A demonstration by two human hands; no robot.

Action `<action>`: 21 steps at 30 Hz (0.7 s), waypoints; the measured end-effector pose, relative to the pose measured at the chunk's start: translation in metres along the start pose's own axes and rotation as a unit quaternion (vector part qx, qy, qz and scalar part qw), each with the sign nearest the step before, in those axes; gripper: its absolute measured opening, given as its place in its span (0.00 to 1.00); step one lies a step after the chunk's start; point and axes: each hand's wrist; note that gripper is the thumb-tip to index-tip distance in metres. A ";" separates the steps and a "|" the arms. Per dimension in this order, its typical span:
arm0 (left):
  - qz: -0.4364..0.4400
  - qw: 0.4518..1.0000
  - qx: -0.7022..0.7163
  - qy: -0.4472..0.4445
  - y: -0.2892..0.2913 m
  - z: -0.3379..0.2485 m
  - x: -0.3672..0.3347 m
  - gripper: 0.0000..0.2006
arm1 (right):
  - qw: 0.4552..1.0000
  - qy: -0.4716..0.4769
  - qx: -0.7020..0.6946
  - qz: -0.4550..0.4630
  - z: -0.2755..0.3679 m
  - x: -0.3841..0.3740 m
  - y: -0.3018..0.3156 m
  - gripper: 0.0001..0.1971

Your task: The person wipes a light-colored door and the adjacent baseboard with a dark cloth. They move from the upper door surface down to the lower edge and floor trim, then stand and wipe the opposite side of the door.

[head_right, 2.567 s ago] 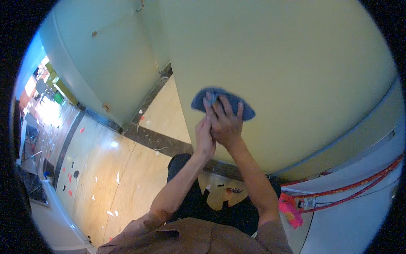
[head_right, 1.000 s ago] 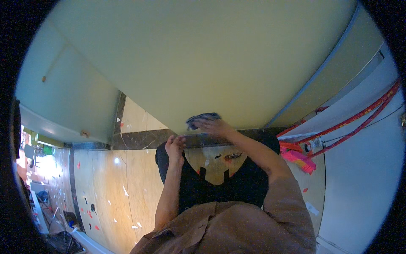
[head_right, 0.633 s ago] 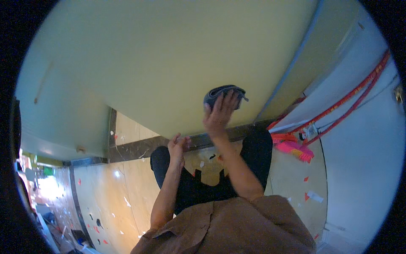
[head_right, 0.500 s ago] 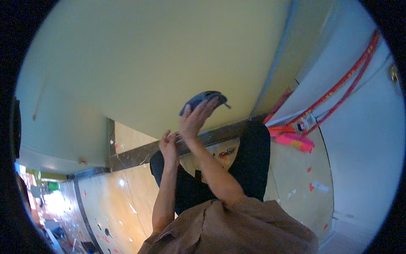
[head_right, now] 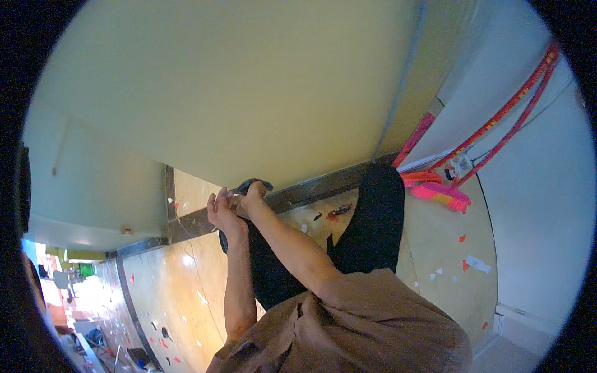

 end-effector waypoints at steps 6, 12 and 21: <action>0.015 0.999 -0.035 -0.001 0.017 0.004 -0.004 0.17 | 0.992 -0.071 -0.103 0.024 -0.024 -0.051 0.016 0.22; 0.047 0.996 -0.072 0.017 0.020 0.041 -0.008 0.14 | 0.983 -0.117 -0.103 0.097 0.010 -0.103 0.029 0.26; 0.114 0.979 -0.088 0.142 0.028 0.105 -0.023 0.13 | 0.989 -0.058 0.032 0.136 0.195 -0.104 0.043 0.32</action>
Point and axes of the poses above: each hand's wrist, its own x-axis away from the middle knuckle, its own y-axis out of the back of the hand, z = x × y, and after that the axes turned 10 degrees about -x, right-handed
